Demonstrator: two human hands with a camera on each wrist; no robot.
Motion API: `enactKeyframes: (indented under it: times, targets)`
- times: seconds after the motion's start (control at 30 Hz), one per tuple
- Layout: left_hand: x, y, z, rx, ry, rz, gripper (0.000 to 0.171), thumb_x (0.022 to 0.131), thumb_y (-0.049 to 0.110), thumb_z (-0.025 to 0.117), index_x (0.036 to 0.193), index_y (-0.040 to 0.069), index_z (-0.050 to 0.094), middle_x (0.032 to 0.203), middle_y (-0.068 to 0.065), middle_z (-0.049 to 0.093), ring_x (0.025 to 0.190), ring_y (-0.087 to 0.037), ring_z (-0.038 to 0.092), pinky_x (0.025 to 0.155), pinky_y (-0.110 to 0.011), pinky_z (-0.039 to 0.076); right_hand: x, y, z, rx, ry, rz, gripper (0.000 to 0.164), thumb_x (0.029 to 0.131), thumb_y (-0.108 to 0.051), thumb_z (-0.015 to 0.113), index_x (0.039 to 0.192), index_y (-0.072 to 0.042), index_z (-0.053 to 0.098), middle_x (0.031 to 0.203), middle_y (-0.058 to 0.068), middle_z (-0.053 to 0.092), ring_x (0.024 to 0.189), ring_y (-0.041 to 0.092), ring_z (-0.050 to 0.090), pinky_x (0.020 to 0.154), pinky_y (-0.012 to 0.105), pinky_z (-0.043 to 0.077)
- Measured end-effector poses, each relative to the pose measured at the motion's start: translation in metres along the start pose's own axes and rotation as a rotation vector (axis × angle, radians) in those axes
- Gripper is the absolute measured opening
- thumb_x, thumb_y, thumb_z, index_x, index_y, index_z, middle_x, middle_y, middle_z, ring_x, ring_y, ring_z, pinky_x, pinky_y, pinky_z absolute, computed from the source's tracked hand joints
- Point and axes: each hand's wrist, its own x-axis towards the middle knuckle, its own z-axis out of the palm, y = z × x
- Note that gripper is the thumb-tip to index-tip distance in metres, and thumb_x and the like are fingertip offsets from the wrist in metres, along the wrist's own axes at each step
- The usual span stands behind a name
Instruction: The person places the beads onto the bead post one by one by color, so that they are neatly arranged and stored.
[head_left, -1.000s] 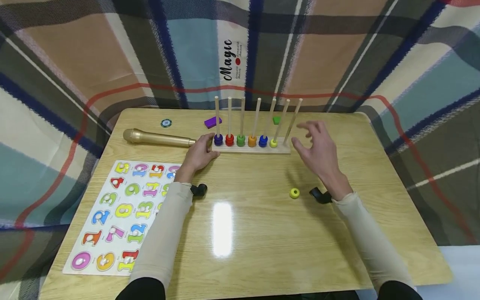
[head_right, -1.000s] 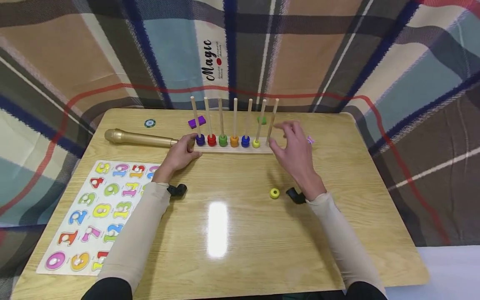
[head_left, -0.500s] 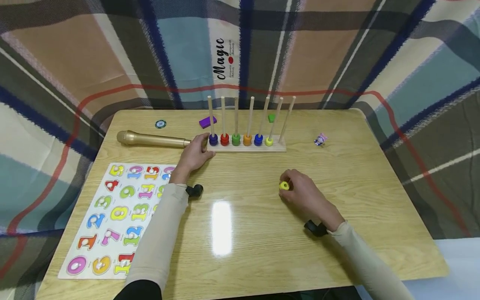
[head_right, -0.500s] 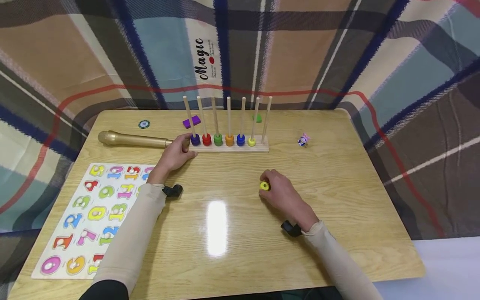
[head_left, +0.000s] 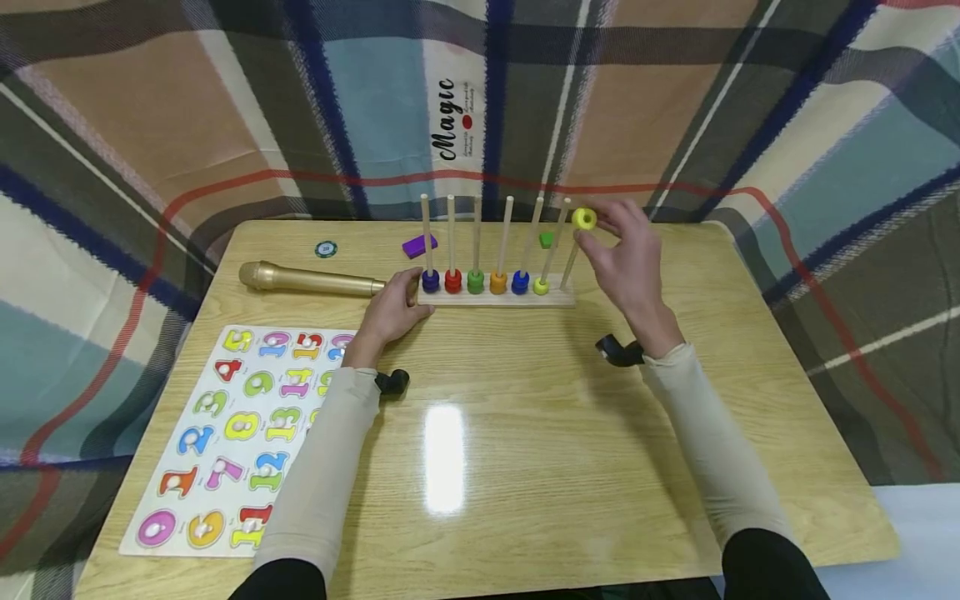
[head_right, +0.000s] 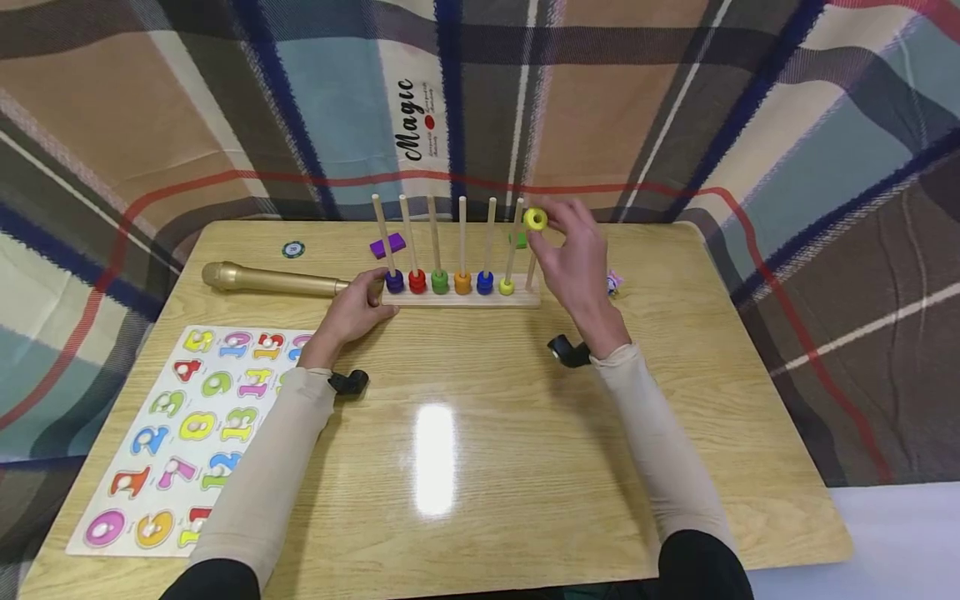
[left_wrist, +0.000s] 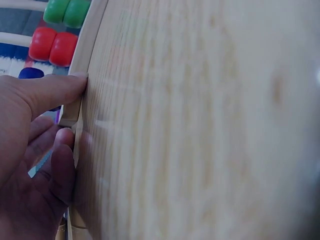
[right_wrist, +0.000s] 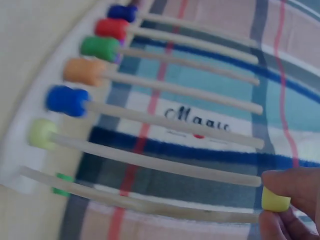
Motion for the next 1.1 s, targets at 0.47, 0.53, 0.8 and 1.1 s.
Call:
enactKeyframes:
  times: [0.47,0.53,0.8,1.1]
  targets:
    - [0.001,0.006,0.003,-0.006,0.005,0.001,0.079,0.098,0.02,0.078,0.164,0.004,0.039,0.105,-0.013,0.054,0.09,-0.028,0.052,0.083,-0.044,0.043,0.032,0.002,0.008,-0.063,-0.042,-0.025,0.029,0.097,0.002,0.073,0.126,0.005,0.073,0.122,0.02,0.072,0.105,0.032,0.071,0.096,0.044,0.06]
    - [0.002,0.005,0.004,-0.004,0.008,0.002,0.078,0.098,0.02,0.078,0.164,0.004,0.039,0.104,-0.013,0.054,0.09,-0.028,0.052,0.083,-0.044,0.042,0.033,0.001,0.007,-0.095,-0.064,-0.019,0.029,0.097,0.001,0.073,0.127,0.005,0.073,0.123,0.021,0.072,0.106,0.034,0.07,0.095,0.045,0.06]
    - [0.004,0.004,0.006,0.0,-0.013,-0.001,0.078,0.098,0.02,0.077,0.164,0.003,0.038,0.105,-0.014,0.053,0.092,-0.029,0.052,0.085,-0.045,0.043,0.034,0.001,0.006,-0.172,-0.117,0.021,0.038,0.097,0.0,0.072,0.134,0.003,0.071,0.129,0.022,0.071,0.113,0.038,0.067,0.097,0.051,0.056]
    - [0.007,0.006,0.007,0.005,-0.036,-0.02,0.079,0.101,0.02,0.074,0.166,0.003,0.033,0.111,-0.018,0.054,0.1,-0.035,0.053,0.094,-0.052,0.044,0.024,0.005,0.004,-0.081,-0.087,0.003,0.046,0.097,-0.004,0.073,0.143,-0.002,0.066,0.135,0.021,0.069,0.12,0.038,0.064,0.104,0.054,0.052]
